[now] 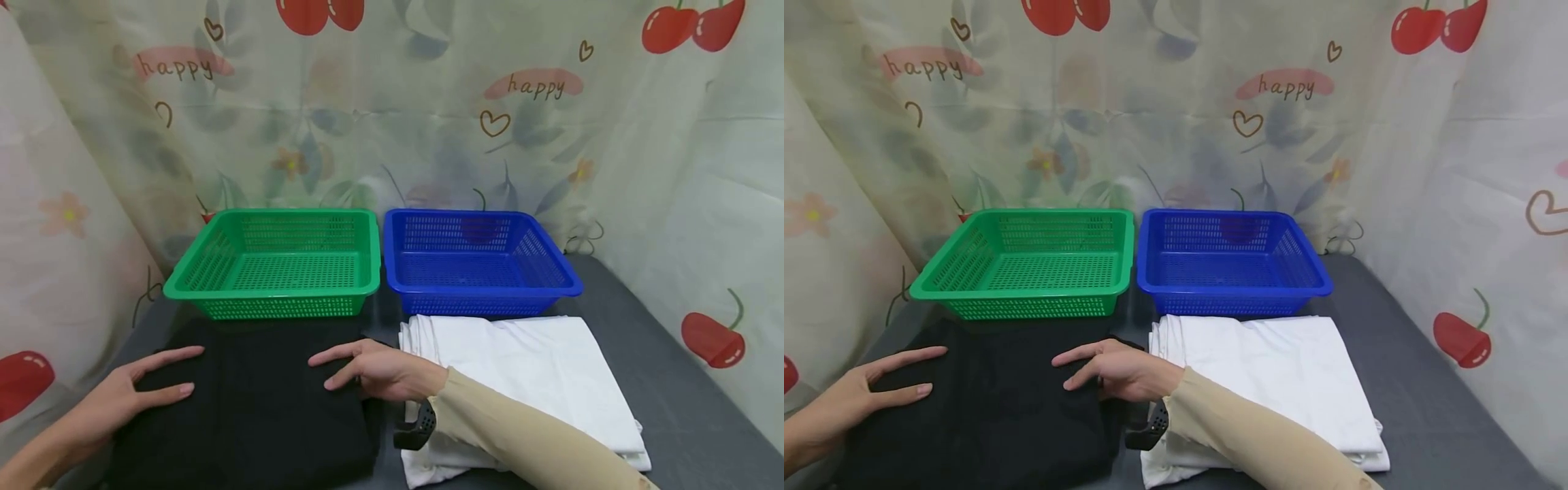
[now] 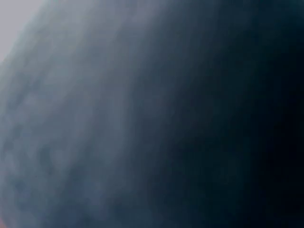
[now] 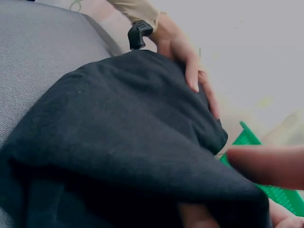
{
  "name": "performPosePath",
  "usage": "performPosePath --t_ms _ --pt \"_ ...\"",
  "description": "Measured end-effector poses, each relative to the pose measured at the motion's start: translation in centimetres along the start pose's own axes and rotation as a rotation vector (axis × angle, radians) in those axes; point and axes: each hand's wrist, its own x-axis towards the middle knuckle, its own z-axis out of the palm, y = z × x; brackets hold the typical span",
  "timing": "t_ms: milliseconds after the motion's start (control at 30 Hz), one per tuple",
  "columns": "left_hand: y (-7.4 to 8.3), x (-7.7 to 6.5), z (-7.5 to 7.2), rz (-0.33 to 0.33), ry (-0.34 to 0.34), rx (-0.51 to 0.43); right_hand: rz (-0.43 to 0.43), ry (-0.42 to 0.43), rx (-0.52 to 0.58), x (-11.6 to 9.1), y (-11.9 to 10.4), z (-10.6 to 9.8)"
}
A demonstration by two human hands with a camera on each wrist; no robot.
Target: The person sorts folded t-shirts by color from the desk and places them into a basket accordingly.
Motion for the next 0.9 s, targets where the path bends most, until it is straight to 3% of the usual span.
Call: performPosePath --t_ms 133,300,567,800,900 --pt "0.2 -0.3 -0.4 0.005 -0.010 -0.108 -0.014 0.016 -0.014 -0.3 -0.5 -0.1" --pt "0.7 -0.6 -1.3 0.017 0.003 -0.084 -0.036 0.020 -0.029 -0.5 -1.6 -0.2" --pt "0.5 -1.4 -2.9 0.021 -0.015 -0.140 -0.027 0.022 -0.053 -0.6 -1.9 0.0" --pt "-1.1 -1.2 -3.4 -0.036 -0.010 0.012 0.002 0.302 -0.198 -2.3 -1.3 -1.6" --pt "-1.4 -0.8 -3.3 -0.066 -0.016 0.026 0.035 0.335 -0.214 -3.0 -1.1 -1.9"
